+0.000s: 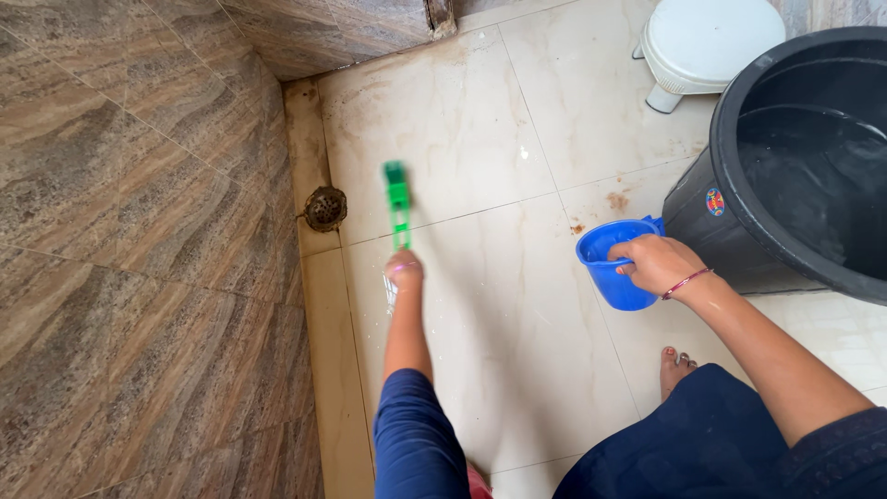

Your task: The person scrubs a tiled floor using a green brush and water from a blue cup, dipping the cup into a black bucket to rinse the area and pouring water near a floor drain.

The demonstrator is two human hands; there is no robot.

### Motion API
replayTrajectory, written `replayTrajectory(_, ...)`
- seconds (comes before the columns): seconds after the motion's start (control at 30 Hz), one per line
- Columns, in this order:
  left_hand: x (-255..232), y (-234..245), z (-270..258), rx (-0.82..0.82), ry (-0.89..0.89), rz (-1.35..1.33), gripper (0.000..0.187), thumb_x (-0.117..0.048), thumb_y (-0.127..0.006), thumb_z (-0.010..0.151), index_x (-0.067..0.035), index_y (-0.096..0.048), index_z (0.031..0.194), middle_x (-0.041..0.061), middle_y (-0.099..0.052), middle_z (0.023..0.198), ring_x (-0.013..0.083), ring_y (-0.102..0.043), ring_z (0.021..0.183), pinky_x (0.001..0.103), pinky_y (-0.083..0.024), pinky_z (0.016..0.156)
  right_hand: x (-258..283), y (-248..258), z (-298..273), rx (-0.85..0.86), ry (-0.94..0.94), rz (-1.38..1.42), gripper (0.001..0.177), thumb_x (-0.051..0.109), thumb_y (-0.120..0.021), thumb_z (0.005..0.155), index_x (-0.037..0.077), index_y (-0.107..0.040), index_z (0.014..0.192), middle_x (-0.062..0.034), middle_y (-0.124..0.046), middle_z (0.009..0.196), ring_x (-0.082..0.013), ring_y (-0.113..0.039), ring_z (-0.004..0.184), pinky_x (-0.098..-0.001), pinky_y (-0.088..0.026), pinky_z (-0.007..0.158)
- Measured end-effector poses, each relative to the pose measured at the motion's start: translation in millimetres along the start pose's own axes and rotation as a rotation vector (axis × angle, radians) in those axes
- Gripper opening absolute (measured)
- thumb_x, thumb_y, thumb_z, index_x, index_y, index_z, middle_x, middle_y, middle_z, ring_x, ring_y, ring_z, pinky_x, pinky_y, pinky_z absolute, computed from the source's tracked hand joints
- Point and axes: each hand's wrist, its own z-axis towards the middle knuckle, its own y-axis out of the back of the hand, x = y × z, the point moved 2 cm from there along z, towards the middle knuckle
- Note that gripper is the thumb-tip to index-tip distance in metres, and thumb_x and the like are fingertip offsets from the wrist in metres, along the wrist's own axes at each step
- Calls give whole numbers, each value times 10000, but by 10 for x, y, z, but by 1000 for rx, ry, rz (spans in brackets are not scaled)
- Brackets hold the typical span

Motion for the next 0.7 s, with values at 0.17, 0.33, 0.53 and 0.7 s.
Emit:
replayTrajectory(0.17,-903,-243,-324,93,-357,82,382,-173,-491,1032,-184,-558,1408,111,-738,1126,299,-740,1019,453,-632,791,112,-36,31,12,1,36,242,233,-724,861,210,-776,1096,-141,-762,986,-336,-723,977,-439,-568,863)
replayTrajectory(0.33,-1177,-293,-429,135,-468,183,517,-184,-440,1062,-319,-393,1560,78,-726,1138,294,-732,1041,453,-630,822,91,-45,79,35,6,65,239,218,-722,858,217,-778,1090,-121,-766,1000,-325,-725,980,-428,-571,868)
replayTrajectory(0.53,-306,-41,-100,-102,-115,21,314,-229,-444,1120,-145,-712,1261,105,-776,1076,282,-767,995,402,-633,782,-124,1,100,9,-25,41,247,236,-722,870,215,-767,1112,-127,-754,1032,-329,-711,1003,-435,-561,878)
replayTrajectory(0.7,251,48,37,2,272,-251,366,-256,-429,1109,-30,-683,1246,166,-755,1103,313,-760,999,435,-636,746,-286,22,102,20,-44,-63,229,226,-700,894,217,-762,1115,-126,-764,996,-320,-727,982,-424,-571,880)
